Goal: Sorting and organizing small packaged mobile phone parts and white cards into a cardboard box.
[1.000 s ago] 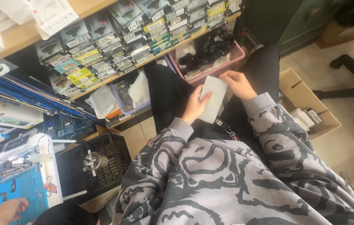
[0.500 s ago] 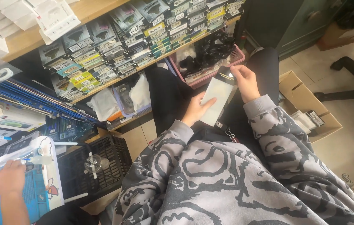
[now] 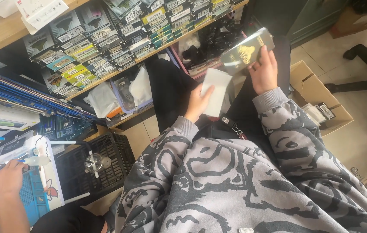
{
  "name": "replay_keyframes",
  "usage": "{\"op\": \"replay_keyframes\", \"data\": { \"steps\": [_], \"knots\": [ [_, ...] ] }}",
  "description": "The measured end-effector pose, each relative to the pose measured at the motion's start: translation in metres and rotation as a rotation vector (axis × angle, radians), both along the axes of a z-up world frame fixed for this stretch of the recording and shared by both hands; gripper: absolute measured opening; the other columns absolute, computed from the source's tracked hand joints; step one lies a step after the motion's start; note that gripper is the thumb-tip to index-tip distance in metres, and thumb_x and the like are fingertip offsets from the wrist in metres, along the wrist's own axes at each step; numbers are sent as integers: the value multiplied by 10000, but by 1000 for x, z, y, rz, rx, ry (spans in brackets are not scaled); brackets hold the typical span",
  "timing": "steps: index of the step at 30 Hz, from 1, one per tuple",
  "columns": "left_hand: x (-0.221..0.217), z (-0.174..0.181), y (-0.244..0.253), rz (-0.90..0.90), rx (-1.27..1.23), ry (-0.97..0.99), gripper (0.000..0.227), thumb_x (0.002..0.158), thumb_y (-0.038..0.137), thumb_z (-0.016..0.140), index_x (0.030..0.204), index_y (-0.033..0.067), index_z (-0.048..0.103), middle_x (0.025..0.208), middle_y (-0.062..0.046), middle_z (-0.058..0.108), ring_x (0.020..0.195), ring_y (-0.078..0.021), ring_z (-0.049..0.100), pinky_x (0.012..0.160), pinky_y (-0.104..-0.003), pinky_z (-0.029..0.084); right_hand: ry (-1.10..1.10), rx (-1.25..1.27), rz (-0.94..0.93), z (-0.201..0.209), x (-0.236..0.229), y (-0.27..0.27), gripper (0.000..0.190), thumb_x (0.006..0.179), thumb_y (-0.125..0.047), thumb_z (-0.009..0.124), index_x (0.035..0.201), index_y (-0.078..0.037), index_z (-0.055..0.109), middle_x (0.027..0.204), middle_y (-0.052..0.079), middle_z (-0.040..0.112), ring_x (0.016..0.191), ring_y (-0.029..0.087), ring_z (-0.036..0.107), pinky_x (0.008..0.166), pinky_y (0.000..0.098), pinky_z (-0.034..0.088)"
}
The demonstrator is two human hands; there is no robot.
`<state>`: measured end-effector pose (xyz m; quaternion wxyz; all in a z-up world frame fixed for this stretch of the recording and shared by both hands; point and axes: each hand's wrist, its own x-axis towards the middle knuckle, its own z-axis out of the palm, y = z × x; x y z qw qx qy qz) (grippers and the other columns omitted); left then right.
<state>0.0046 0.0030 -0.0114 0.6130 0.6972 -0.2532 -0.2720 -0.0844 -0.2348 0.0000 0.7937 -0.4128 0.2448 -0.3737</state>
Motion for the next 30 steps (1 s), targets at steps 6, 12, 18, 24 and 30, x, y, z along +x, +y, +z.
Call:
{"op": "replay_keyframes", "data": {
  "steps": [6, 12, 18, 24, 30],
  "knots": [
    [-17, 41, 8, 24, 57, 78, 684, 1041, 579, 525, 1414, 7, 547, 1347, -221, 639, 1311, -305, 589, 1115, -475, 468, 157, -194, 53, -42, 12, -8, 829, 1160, -434, 689, 1606, 23, 160, 1630, 333, 257, 1519, 462, 279, 1231, 599, 295],
    [-12, 27, 6, -88, -52, -45, 469, 1040, 538, 576, 1166, 101, 690, 963, -77, 732, 941, -162, 694, 882, -349, 561, 319, -576, 137, 52, -5, 56, 230, 1107, -334, 613, 1151, -117, 676, 908, 28, 717, 756, 79, 706, 687, 236, 608],
    [-4, 11, 1, -63, -73, 38, 429, 941, 462, 604, 1185, 114, 670, 1148, -81, 758, 1020, -204, 737, 818, -297, 601, 307, -797, 169, 50, -10, 52, 538, 1105, -136, 526, 1570, -253, 282, 1418, 133, 414, 1094, 274, 732, 735, 307, 664],
    [-15, 37, 11, -15, -155, -39, 344, 1061, 446, 581, 1128, 127, 693, 901, -6, 707, 884, -85, 636, 848, -297, 545, 340, -973, 429, 59, -13, 64, 464, 1139, -275, 444, 1602, -254, 412, 1631, 89, 409, 1427, 346, 449, 1102, 524, 443],
    [-14, 31, 13, 33, -159, -2, 405, 1075, 430, 569, 1237, 68, 653, 994, -48, 694, 970, -140, 618, 955, -353, 518, 426, -900, 919, 86, -16, 84, 526, 1060, -433, 464, 1522, -187, 515, 1573, 158, 496, 1448, 400, 437, 1173, 594, 339]
  ]
}}
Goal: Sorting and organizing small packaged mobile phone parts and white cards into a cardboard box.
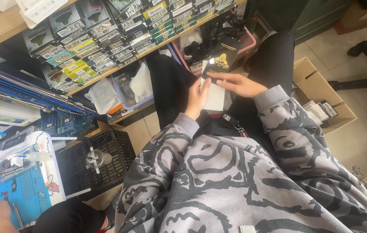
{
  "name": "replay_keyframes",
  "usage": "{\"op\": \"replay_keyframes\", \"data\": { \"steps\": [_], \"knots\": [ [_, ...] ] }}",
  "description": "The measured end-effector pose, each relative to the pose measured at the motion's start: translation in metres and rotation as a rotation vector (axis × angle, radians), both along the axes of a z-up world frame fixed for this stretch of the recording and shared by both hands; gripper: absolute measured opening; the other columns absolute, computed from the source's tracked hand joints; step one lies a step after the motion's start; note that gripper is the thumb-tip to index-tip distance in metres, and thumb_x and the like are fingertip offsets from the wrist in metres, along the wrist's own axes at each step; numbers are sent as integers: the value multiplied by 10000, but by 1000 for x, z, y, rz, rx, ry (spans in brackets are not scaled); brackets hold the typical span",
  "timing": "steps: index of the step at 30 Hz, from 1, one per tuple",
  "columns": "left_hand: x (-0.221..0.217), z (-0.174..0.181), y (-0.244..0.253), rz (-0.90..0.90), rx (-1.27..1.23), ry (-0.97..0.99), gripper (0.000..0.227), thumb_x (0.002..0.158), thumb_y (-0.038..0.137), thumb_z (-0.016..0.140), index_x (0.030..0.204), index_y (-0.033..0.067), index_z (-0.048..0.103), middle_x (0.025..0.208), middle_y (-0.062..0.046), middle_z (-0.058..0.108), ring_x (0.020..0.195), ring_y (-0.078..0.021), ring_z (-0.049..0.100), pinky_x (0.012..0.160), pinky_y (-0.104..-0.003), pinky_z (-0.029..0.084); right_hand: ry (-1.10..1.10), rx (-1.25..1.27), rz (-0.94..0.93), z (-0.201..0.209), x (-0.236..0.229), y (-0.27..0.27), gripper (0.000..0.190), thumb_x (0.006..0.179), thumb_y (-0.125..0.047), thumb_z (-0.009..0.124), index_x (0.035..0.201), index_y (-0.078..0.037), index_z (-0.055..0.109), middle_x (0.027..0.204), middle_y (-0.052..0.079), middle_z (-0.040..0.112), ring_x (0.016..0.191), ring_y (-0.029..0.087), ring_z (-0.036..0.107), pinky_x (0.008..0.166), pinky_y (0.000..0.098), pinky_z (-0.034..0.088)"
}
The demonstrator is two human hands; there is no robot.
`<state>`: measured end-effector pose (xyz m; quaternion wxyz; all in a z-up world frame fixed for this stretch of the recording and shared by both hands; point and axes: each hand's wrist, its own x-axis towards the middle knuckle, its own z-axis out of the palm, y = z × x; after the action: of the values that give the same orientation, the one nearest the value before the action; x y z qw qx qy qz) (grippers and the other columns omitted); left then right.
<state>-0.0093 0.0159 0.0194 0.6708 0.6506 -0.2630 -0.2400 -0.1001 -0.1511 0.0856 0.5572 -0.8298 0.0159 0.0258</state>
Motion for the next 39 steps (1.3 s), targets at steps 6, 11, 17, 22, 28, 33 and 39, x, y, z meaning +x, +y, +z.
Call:
{"op": "replay_keyframes", "data": {
  "steps": [6, 11, 17, 22, 28, 33, 39],
  "knots": [
    [4, -1, -4, -48, 13, 15, 379, 1060, 490, 568, 1186, 143, 657, 957, -23, 702, 921, -114, 649, 895, -321, 532, 58, 37, -146, -20, 11, -15, 482, 1065, -501, 452, 1452, -259, 608, 1512, 109, 575, 1327, 333, 573, 926, 481, 560],
    [-4, 6, 0, -74, 11, -3, 360, 1054, 482, 582, 1180, 157, 670, 948, -9, 706, 918, -98, 653, 887, -303, 534, -94, 182, -361, -12, -1, -17, 469, 1110, -436, 451, 1565, -325, 416, 1638, 68, 380, 1333, 303, 561, 967, 466, 561],
    [-4, 5, 0, -111, 5, -24, 334, 1057, 463, 585, 1158, 158, 678, 924, 0, 699, 896, -89, 638, 875, -299, 539, -223, 282, -453, -28, 2, -29, 551, 1177, -306, 431, 1652, -398, 168, 1738, 126, 94, 1503, 398, 399, 1075, 452, 559],
    [-3, 6, -2, -86, -8, -6, 333, 1057, 463, 587, 1165, 161, 678, 920, 10, 693, 880, -79, 632, 863, -286, 539, -202, 76, -280, -25, 5, -21, 589, 1089, -252, 569, 1628, -299, 337, 1709, 90, 236, 1543, 348, 205, 1221, 563, 260],
    [-4, 14, 1, -84, -46, -31, 274, 1065, 396, 582, 1115, 144, 678, 887, 25, 681, 854, -70, 608, 858, -278, 542, 20, 71, -2, 2, -2, -2, 458, 1017, -271, 593, 1464, -174, 580, 1543, 148, 535, 1474, 330, 416, 1208, 536, 315],
    [-2, 10, -3, -96, -41, -14, 295, 1054, 441, 592, 1080, 163, 688, 867, 14, 703, 819, -71, 643, 810, -260, 553, -67, 113, -193, -12, 4, -11, 391, 1048, -321, 592, 1416, -196, 633, 1469, 98, 606, 1419, 258, 492, 1165, 466, 395],
    [10, -20, -13, -112, 72, 64, 432, 954, 447, 594, 1237, 126, 650, 1193, -87, 741, 1031, -205, 724, 826, -303, 601, -162, 345, -482, -12, 4, -22, 587, 1035, -415, 455, 1587, -324, 279, 1721, 22, 231, 1466, 265, 471, 1092, 458, 512]
  ]
}}
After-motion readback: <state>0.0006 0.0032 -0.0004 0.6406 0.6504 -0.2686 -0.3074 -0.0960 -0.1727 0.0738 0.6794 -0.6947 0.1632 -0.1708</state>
